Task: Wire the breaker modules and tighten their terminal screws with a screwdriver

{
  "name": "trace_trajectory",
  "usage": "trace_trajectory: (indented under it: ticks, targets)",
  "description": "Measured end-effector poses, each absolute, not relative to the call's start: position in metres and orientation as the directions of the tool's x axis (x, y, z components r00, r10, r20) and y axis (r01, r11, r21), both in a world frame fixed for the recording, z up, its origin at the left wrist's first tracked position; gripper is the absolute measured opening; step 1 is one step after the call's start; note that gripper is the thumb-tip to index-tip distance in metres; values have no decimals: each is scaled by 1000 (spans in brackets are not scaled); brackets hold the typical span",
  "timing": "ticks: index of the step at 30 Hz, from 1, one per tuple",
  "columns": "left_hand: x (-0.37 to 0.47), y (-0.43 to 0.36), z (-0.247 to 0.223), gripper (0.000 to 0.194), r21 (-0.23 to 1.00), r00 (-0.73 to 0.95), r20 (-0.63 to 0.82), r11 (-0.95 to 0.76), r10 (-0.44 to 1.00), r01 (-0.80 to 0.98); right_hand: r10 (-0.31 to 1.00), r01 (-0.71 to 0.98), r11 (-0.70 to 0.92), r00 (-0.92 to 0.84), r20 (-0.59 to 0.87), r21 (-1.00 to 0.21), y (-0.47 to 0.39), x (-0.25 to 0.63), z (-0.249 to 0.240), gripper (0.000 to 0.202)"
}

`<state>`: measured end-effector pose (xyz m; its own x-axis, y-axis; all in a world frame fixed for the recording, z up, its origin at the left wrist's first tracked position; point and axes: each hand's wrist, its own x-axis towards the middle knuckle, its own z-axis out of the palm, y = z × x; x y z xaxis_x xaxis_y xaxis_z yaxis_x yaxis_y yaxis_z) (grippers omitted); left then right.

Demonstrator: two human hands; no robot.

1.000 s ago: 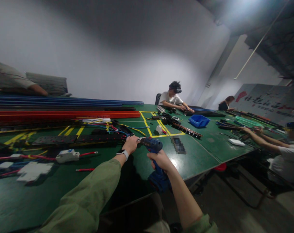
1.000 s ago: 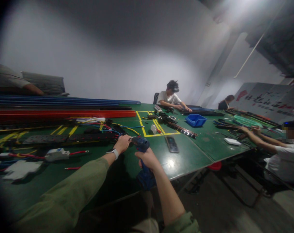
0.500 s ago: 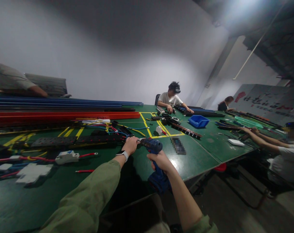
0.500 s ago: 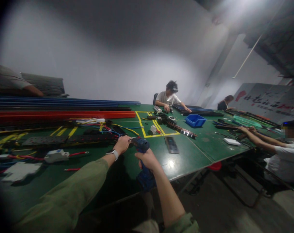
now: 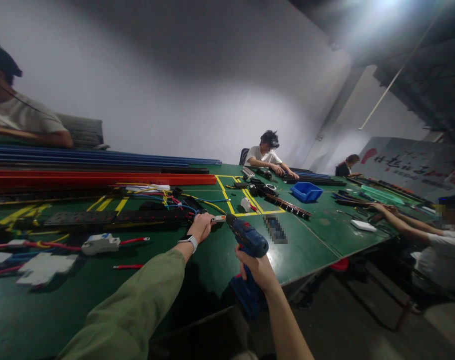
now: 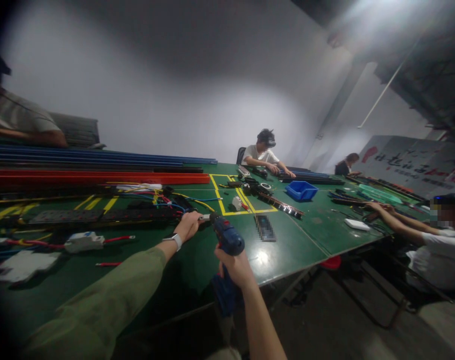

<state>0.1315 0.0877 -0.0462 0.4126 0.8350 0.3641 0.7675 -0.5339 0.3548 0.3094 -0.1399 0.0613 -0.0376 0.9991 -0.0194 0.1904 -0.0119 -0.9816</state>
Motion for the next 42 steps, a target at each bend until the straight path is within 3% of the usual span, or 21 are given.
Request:
trace_trajectory:
  ticks: [6, 15, 22, 32, 37, 42]
  targets:
    - [132, 92, -49, 27, 333, 415, 374, -537, 830, 775, 990, 175, 127, 30, 134, -976, -140, 310, 37, 36]
    - [133, 93, -50, 27, 324, 408, 357, -521, 840, 790, 966, 191, 242, 40, 254, -951, -107, 307, 34, 29]
    - [133, 92, -49, 27, 346, 411, 352, -525, 841, 778, 915, 184, 316, 202, 350, -931, -110, 298, 23, 35]
    - [132, 94, -53, 26, 346, 414, 409, -558, 813, 755, 880, 373, 346, 190, 436, -861, -146, 319, -16, 38]
    - [131, 97, -57, 24, 362, 408, 422, -563, 810, 743, 764, 357, 301, 464, 448, -884, -144, 368, -42, 46]
    - [130, 95, -55, 25, 383, 402, 432, -568, 807, 729, 754, 458, 155, 517, 404, -875, -105, 424, -43, 46]
